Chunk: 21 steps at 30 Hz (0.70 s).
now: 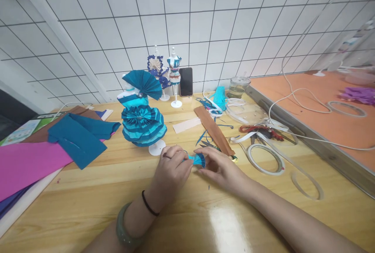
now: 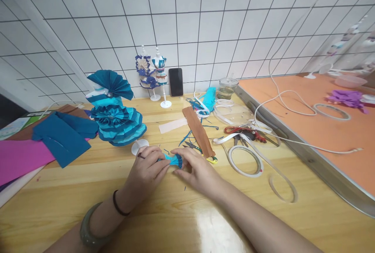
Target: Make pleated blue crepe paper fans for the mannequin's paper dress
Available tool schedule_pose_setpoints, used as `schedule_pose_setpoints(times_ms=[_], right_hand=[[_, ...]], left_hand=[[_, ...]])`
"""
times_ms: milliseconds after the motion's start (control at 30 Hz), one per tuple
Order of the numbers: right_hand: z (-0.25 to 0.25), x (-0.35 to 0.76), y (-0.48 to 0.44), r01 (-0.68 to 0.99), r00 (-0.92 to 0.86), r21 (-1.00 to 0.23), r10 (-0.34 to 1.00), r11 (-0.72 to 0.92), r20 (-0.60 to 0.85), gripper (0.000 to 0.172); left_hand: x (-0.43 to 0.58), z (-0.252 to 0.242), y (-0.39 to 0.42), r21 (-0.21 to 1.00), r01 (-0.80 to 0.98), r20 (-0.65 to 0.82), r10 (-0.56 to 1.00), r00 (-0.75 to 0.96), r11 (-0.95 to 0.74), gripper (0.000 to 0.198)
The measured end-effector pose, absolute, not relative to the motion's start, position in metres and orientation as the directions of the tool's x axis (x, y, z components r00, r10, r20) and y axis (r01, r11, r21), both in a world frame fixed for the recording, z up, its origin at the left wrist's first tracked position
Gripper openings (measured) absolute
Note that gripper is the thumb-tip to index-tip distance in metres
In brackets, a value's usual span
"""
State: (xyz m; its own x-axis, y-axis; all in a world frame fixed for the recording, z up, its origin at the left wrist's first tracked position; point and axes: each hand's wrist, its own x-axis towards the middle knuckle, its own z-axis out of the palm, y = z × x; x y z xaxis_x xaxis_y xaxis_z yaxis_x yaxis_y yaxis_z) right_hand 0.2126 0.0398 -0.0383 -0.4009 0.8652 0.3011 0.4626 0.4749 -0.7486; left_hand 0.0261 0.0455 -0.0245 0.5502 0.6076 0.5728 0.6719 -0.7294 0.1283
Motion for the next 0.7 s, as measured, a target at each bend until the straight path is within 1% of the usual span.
schedule_pose_setpoints(times_ms=[133, 333, 500, 633, 700], right_hand=[[-0.0395, 0.2122, 0.0404, 0.454, -0.434, -0.742, 0.85, 0.493, 0.3, 0.033], [-0.0357, 0.2171, 0.0426, 0.451, -0.401, -0.735, 0.85, 0.507, 0.341, 0.023], [-0.0349, 0.2167, 0.0434, 0.46, -0.405, -0.725, 0.848, 0.513, 0.343, 0.027], [-0.0364, 0.2158, 0.0428, 0.457, -0.431, -0.724, 0.841, 0.517, 0.328, 0.029], [-0.037, 0.2161, 0.0426, 0.462, -0.428, -0.733, 0.85, 0.499, 0.308, 0.033]], left_hand=[[0.0272, -0.0238, 0.0449, 0.138, 0.672, 0.559, 0.617, 0.554, -0.728, 0.015], [0.0251, -0.0246, 0.0455, 0.159, 0.682, 0.542, 0.641, 0.544, -0.714, 0.015], [0.0247, -0.0264, 0.0461, 0.161, 0.668, 0.528, 0.635, 0.564, -0.726, 0.014], [0.0258, -0.0271, 0.0456, 0.147, 0.642, 0.563, 0.597, 0.571, -0.753, 0.016], [0.026, -0.0267, 0.0454, 0.142, 0.634, 0.573, 0.585, 0.574, -0.76, 0.016]])
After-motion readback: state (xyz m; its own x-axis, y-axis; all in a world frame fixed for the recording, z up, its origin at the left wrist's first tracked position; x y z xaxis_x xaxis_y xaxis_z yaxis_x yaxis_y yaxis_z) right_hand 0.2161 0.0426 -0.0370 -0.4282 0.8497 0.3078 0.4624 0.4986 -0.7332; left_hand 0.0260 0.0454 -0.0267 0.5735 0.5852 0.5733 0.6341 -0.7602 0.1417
